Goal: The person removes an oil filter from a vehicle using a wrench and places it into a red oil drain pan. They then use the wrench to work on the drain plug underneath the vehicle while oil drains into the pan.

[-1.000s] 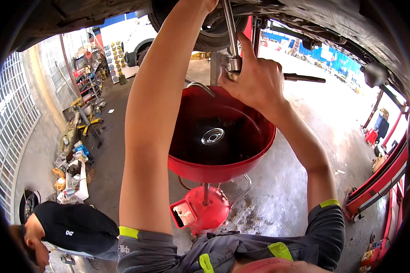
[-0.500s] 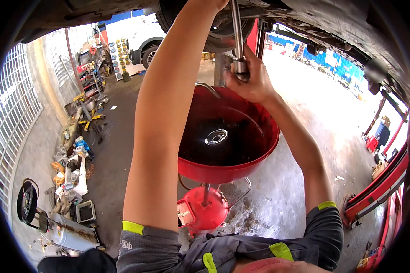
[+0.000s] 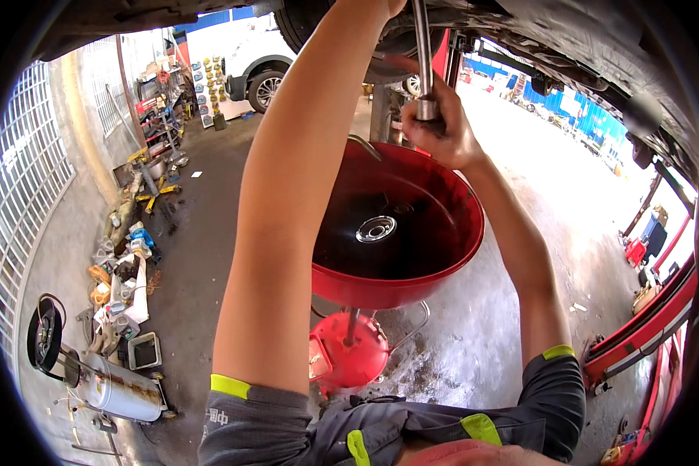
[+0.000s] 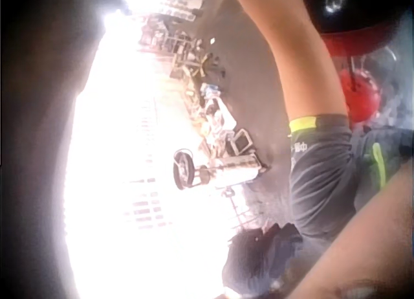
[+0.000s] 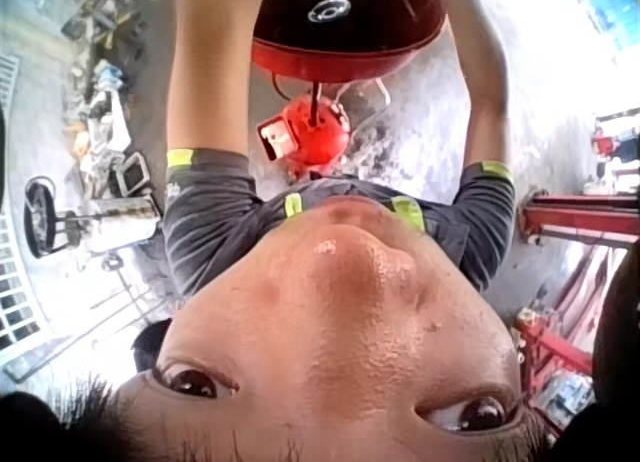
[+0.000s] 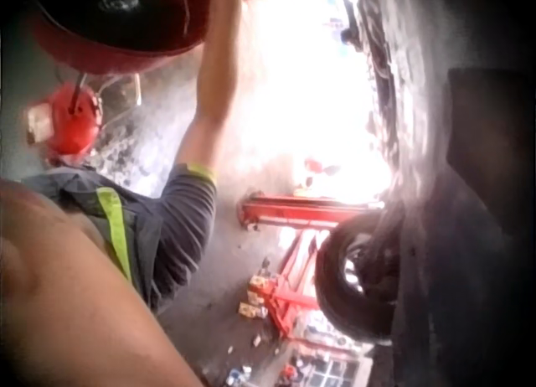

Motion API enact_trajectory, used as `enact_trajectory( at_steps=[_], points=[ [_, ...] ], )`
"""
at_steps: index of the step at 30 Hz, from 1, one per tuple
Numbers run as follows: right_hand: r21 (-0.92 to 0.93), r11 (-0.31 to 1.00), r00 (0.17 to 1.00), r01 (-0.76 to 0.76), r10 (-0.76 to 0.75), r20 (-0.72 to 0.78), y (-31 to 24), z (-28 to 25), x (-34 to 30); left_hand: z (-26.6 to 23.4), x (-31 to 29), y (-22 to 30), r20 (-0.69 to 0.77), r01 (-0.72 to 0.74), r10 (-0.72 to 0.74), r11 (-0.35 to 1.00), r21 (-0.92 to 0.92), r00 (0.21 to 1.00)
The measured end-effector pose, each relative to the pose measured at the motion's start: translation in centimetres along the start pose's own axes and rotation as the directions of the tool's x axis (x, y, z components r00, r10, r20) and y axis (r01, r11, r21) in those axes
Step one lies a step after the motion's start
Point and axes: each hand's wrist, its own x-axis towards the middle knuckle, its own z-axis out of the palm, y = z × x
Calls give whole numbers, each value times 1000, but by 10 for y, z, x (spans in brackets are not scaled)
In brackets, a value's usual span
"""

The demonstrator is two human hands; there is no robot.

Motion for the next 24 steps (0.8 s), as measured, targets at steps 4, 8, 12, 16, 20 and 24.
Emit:
enact_trajectory(
  at_steps=[4, 8, 12, 16, 20, 24],
  points=[
    [48, 996, 997, 78, -77, -28, 7, 12, 5, 2, 2, 2, -30, 29, -30, 999, -44, 999],
    [-527, 849, 979, 25, -126, -158, -15, 20, 0, 5, 2, 7, -70, -58, 60, 998, 20, 996],
    [-816, 496, 955, -296, 169, -243, -78, 27, -5, 7, 1, 7, -49, -65, 68, 996, 53, 996],
    [-806, 557, 979, -198, 160, -130, -96, 20, -5, 2, 10, 11, -30, -66, 69, 995, 80, 997],
    [-496, 868, 995, -8, -41, -89, -19, 1, -5, 8, 3, 9, -21, -95, 97, 991, 92, 995],
    [36, 993, 989, 112, -108, -104, 20, -10, -2, 16, 2, 6, -2, -56, 56, 998, 28, 998]
  ],
)
